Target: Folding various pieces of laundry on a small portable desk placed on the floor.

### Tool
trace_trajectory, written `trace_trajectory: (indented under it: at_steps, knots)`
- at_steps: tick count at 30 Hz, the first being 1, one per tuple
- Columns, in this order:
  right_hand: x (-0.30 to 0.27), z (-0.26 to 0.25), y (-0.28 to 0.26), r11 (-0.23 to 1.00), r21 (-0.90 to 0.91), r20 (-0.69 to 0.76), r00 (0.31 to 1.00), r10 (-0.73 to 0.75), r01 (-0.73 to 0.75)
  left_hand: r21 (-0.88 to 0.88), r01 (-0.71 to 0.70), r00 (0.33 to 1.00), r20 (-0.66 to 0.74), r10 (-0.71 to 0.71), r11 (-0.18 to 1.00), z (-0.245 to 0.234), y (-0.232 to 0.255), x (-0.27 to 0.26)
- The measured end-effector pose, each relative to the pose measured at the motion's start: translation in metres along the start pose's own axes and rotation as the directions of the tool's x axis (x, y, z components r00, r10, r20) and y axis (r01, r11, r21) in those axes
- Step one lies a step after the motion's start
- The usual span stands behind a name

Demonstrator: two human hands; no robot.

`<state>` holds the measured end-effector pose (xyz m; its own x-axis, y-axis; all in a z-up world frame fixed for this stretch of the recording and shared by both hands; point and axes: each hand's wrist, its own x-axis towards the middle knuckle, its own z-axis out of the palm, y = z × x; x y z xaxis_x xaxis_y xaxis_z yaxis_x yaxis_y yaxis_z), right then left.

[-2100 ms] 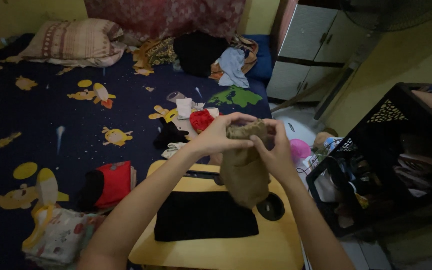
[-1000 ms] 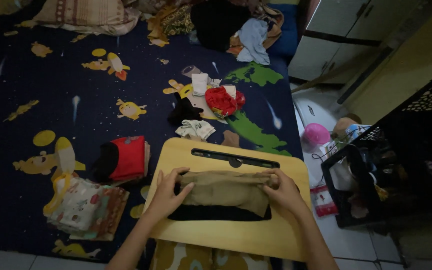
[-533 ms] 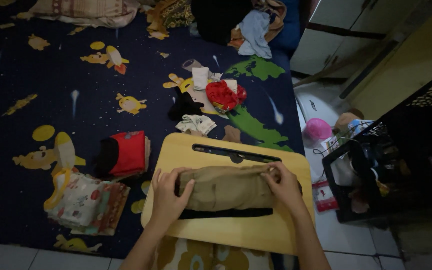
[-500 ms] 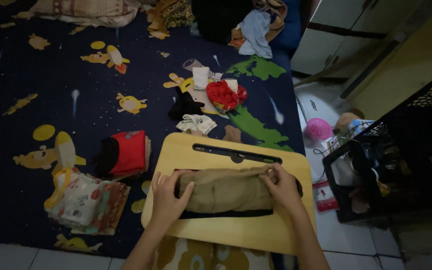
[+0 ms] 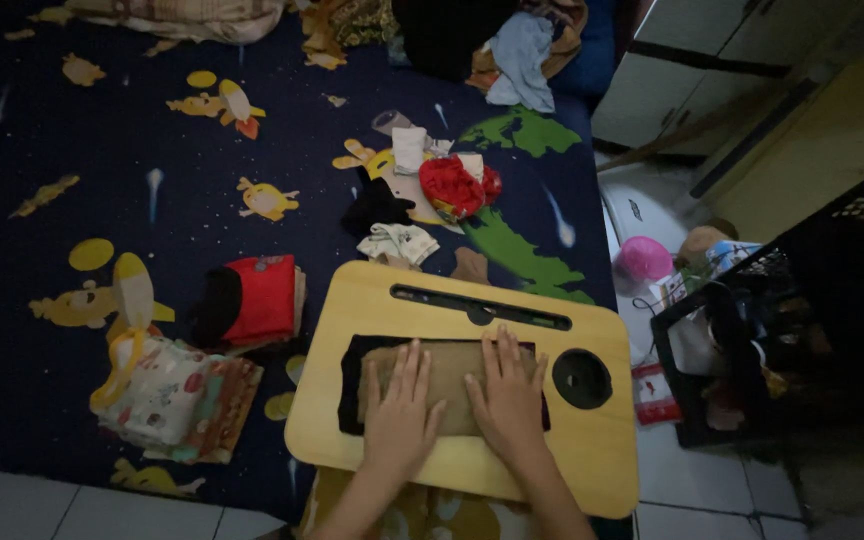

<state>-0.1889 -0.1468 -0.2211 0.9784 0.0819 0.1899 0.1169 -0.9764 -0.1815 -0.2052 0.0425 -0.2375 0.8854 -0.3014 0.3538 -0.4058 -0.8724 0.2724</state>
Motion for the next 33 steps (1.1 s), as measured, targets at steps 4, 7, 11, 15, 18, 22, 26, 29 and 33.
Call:
trace_trajectory:
  at_steps: [4, 7, 11, 15, 18, 22, 26, 29, 33]
  knots:
    - [-0.001, 0.009, 0.004, 0.998, -0.064, -0.014, 1.000, 0.012, -0.013, -0.003, -0.059, 0.996, -0.061, 0.059, 0.998, 0.000, -0.006, 0.008]
    - [-0.003, 0.001, 0.003, 0.998, 0.049, -0.074, 0.996, 0.053, -0.049, 0.053, -0.149, 0.987, -0.053, 0.152, 0.987, -0.002, -0.011, 0.019]
    - [-0.022, -0.034, -0.001, 0.933, 0.178, -0.268, 0.897, 0.352, -0.313, -0.039, -0.176, 0.979, -0.108, 0.171, 0.984, -0.008, 0.000, 0.008]
    - [-0.033, -0.063, -0.005, 0.781, -0.008, 0.015, 0.781, 0.624, -0.624, -0.364, -0.087, 0.996, -0.003, 0.092, 0.927, -0.007, 0.044, -0.034]
    - [-0.028, -0.031, 0.017, 0.811, 0.074, 0.051, 0.814, 0.578, -0.581, -0.381, 0.156, 0.985, 0.129, -0.114, 0.911, -0.020, 0.065, -0.033]
    - [-0.026, -0.002, 0.044, 0.793, 0.184, 0.140, 0.814, 0.564, -0.581, -0.323, 0.306, 0.923, 0.333, -0.195, 0.896, -0.028, 0.067, -0.023]
    - [-0.027, 0.002, 0.058, 0.451, 0.746, 0.255, 0.836, 0.485, -0.489, -0.346, 0.357, 0.878, 0.440, -0.186, 0.868, -0.043, 0.066, -0.016]
    - [-0.021, -0.045, 0.010, 0.280, 0.859, 0.267, 0.843, 0.467, -0.428, -0.429, 0.379, 0.883, 0.431, -0.182, 0.820, -0.045, 0.066, -0.016]
    - [-0.008, -0.056, -0.033, 0.526, 0.840, -0.032, 0.957, 0.287, -0.130, -0.572, 0.267, 0.964, 0.166, -0.209, 0.776, 0.001, 0.063, -0.030]
